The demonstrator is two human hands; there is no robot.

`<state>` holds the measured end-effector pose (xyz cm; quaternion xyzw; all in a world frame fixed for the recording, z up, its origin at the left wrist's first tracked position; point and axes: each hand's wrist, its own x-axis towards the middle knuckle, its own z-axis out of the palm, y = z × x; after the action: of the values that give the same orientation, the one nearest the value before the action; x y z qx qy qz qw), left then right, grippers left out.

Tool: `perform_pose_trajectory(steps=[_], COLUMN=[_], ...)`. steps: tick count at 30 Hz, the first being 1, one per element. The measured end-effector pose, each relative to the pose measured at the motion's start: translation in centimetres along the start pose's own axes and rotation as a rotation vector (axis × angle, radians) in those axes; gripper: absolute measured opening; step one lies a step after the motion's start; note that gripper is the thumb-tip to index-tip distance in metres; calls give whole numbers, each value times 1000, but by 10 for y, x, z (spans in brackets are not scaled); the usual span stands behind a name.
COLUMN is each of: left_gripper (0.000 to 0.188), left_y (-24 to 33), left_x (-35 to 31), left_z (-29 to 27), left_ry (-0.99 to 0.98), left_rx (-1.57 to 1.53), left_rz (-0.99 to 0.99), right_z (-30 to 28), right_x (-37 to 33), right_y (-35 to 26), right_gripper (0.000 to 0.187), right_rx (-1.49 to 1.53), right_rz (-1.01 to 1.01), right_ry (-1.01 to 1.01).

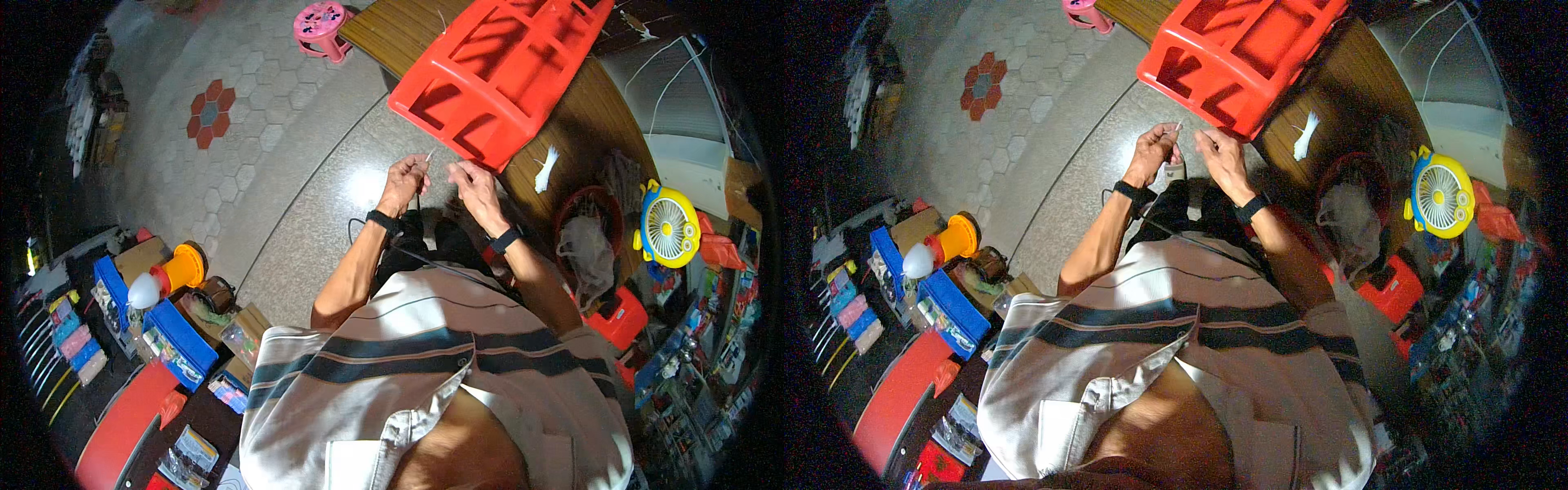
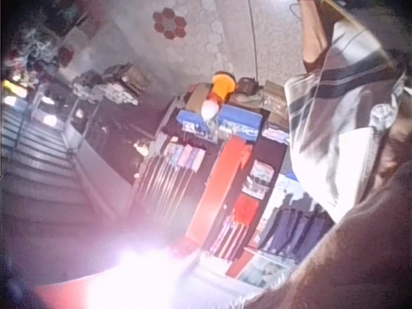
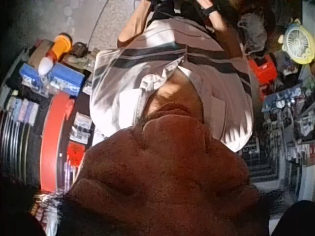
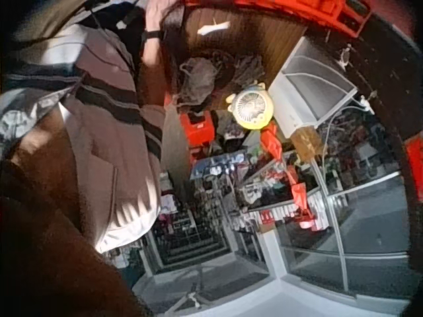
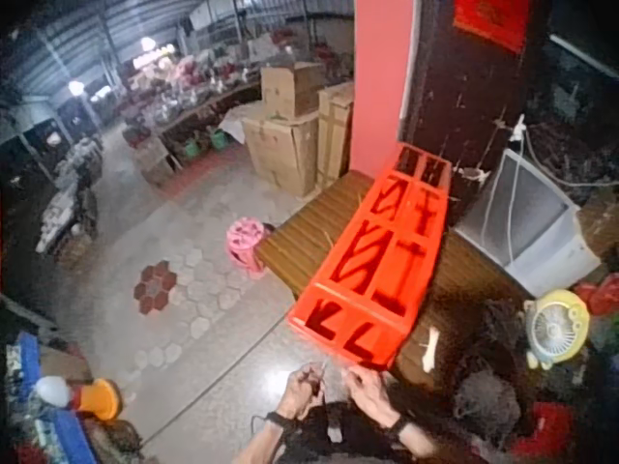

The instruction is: The person assembles a red plastic rack by inserting white zip ties through its frame and tightening them. The person repeatedly picks up zip ties, threads them through the rack, and pulls them tight to secure the structure.

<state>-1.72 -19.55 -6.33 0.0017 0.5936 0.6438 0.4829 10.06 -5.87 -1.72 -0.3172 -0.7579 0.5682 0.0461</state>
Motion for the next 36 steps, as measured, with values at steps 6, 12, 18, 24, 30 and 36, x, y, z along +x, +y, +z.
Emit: perform_pose_trajectory(steps=[6,12,18,24,30,36], left_gripper=[20,26,23,21,20,18], left_y=[-1,5,9,13,13,16], left_x=[30,41,46,48,48,54], left_z=[-6,-10,-12,-17,-17,-11], left_ry=[-90,-152,-206,-249,-267,-283], left_rx=[-31,-15,14,32,17,-37], left_rz=[-57,-65,-46,-63,-62,-98], right_z=[0,-2,6,8,8,12], right_x=[-11,-14,-15,-14,-14,-12], right_y=[11,14,16,16,16,18], right_gripper=[30,33,34,35,35,29], right_rx=[80,125,131,131,115,118], right_rz=[165,216,242,255,239,228], right_ry=[-33,-42,-55,-89,-89,-77])
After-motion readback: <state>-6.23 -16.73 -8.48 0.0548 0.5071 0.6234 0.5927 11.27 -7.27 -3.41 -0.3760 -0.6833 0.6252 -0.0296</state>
